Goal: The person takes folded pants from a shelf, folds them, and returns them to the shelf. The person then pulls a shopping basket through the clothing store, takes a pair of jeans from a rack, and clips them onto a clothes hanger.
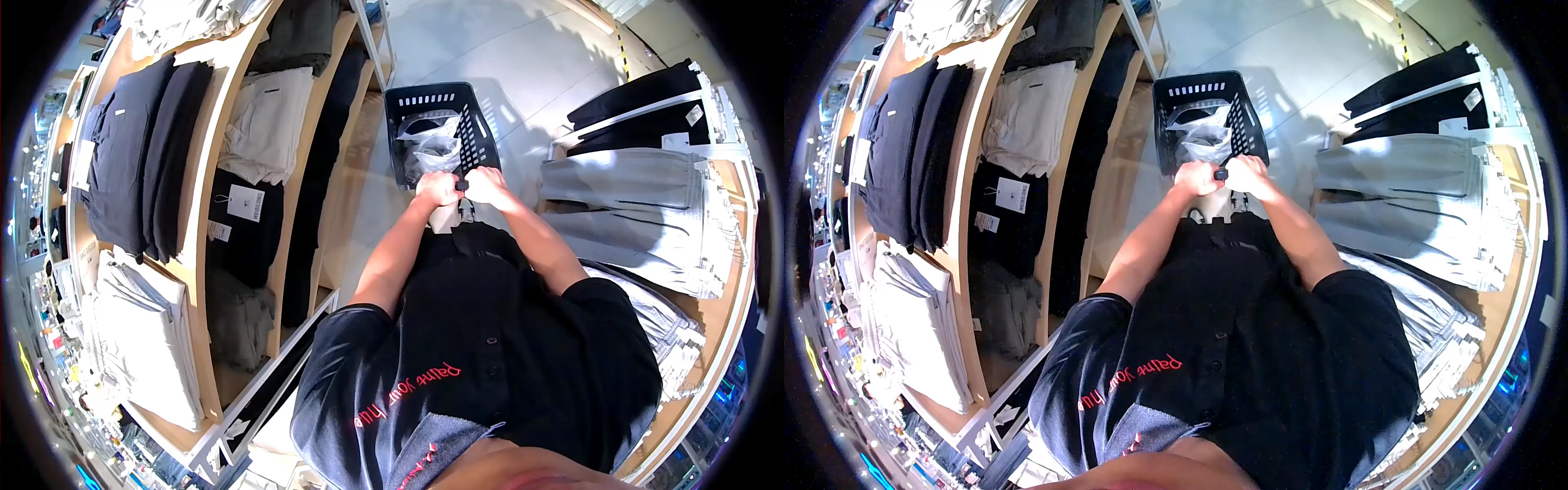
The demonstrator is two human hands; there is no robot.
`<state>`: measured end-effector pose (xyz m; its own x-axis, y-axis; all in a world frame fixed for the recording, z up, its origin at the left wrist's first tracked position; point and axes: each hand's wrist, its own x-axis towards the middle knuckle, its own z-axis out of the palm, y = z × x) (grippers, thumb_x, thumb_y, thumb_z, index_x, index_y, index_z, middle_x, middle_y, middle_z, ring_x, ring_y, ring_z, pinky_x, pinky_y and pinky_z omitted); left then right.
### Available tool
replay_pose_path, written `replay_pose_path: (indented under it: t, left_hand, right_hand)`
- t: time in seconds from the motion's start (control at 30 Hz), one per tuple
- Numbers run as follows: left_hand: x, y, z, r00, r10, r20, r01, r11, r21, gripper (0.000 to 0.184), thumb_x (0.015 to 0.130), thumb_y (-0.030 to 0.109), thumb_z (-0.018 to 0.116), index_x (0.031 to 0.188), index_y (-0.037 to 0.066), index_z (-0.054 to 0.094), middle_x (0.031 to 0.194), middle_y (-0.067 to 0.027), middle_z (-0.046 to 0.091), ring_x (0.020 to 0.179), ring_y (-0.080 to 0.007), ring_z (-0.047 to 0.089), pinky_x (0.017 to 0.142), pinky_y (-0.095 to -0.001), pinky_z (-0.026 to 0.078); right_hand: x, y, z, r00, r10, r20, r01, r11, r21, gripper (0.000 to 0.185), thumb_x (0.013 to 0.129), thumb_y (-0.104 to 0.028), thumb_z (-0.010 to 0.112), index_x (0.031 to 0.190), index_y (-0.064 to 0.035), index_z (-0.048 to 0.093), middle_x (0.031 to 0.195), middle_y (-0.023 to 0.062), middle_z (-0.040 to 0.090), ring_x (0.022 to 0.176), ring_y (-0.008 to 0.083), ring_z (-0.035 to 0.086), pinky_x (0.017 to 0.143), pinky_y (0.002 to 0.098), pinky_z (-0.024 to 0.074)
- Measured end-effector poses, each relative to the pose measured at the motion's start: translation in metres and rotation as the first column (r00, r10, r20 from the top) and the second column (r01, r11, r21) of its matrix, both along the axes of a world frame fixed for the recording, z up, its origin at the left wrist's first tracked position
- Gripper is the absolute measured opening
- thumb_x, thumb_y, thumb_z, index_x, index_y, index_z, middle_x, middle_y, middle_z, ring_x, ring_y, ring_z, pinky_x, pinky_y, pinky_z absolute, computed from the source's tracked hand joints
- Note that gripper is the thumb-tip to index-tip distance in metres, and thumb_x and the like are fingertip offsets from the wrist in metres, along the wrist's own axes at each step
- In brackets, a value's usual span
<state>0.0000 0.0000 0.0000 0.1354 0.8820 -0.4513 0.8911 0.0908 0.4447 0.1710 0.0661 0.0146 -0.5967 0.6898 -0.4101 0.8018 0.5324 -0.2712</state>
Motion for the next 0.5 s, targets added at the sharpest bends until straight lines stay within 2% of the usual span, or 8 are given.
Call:
replay_pose_path:
  t: [0.07,0.1,0.23,0.3,0.43,0.5]
  left_hand:
    - [-0.001,0.001,0.0,1.0,0.012,0.027,-0.013,1.0,0.026,0.043,0.084,0.053,0.071,0.111,0.02,0.08,0.112,-0.0143,0.079,0.109,-0.0345,0.074,0.098,-0.047,0.058]
    - [-0.017,-0.01,-0.001,1.0,0.015,-0.02,-0.015,1.0,-0.012,0.043,0.084,0.053,0.071,0.111,0.02,0.08,0.112,-0.0143,0.079,0.109,-0.0345,0.074,0.098,-0.047,0.058]
    - [-0.001,0.001,0.001,1.0,0.019,0.001,-0.019,1.0,-0.012,0.042,0.083,0.052,0.071,0.113,0.023,0.081,0.112,-0.0136,0.079,0.108,-0.0349,0.075,0.097,-0.0465,0.058]
    - [-0.001,0.001,0.002,0.999,0.035,0.005,-0.035,0.999,0.041,0.042,0.081,0.048,0.072,0.111,0.02,0.08,0.107,-0.0148,0.079,0.102,-0.036,0.075,0.094,-0.0475,0.059]
    - [0.001,0.005,-0.002,0.999,0.033,0.016,-0.033,0.999,0.039,0.042,0.079,0.048,0.073,0.109,0.02,0.081,0.105,-0.0145,0.079,0.1,-0.0359,0.075,0.093,-0.0475,0.059]
    - [0.001,0.006,-0.005,0.999,0.034,0.011,-0.035,0.998,0.043,0.041,0.079,0.048,0.072,0.108,0.02,0.081,0.104,-0.0145,0.079,0.1,-0.0361,0.075,0.092,-0.0475,0.059]
  right_hand:
    - [0.0,-0.001,0.01,0.999,0.009,-0.034,-0.009,1.0,-0.004,0.026,0.079,-0.027,0.067,0.088,-0.0065,0.081,0.094,0.0227,0.077,0.095,0.0406,0.077,0.09,0.0496,0.0604]
    - [-0.015,-0.012,-0.003,0.997,0.009,-0.08,-0.013,0.999,-0.042,0.026,0.079,-0.027,0.067,0.088,-0.0065,0.081,0.094,0.0227,0.077,0.095,0.0406,0.077,0.09,0.0496,0.0604]
    - [0.003,0.001,0.001,0.998,0.03,-0.059,-0.031,0.999,-0.025,0.026,0.078,-0.027,0.067,0.088,-0.0068,0.081,0.093,0.0232,0.077,0.093,0.0409,0.077,0.088,0.0501,0.0603]
    - [0.004,0.002,0.001,0.997,0.026,-0.079,-0.028,0.999,-0.029,0.026,0.079,-0.027,0.067,0.088,-0.0071,0.081,0.093,0.0232,0.077,0.093,0.0402,0.077,0.088,0.0498,0.0605]
    - [0.007,0.009,-0.01,0.997,0.048,-0.068,-0.051,0.998,-0.034,0.026,0.078,-0.026,0.067,0.088,-0.0072,0.081,0.094,0.0227,0.077,0.093,0.0395,0.077,0.088,0.0497,0.0608]
    - [0.01,0.011,-0.014,0.991,0.073,-0.116,-0.078,0.996,-0.036,0.022,0.074,-0.024,0.071,0.088,-0.0089,0.08,0.09,0.0215,0.077,0.091,0.0398,0.077,0.086,0.0512,0.0609]
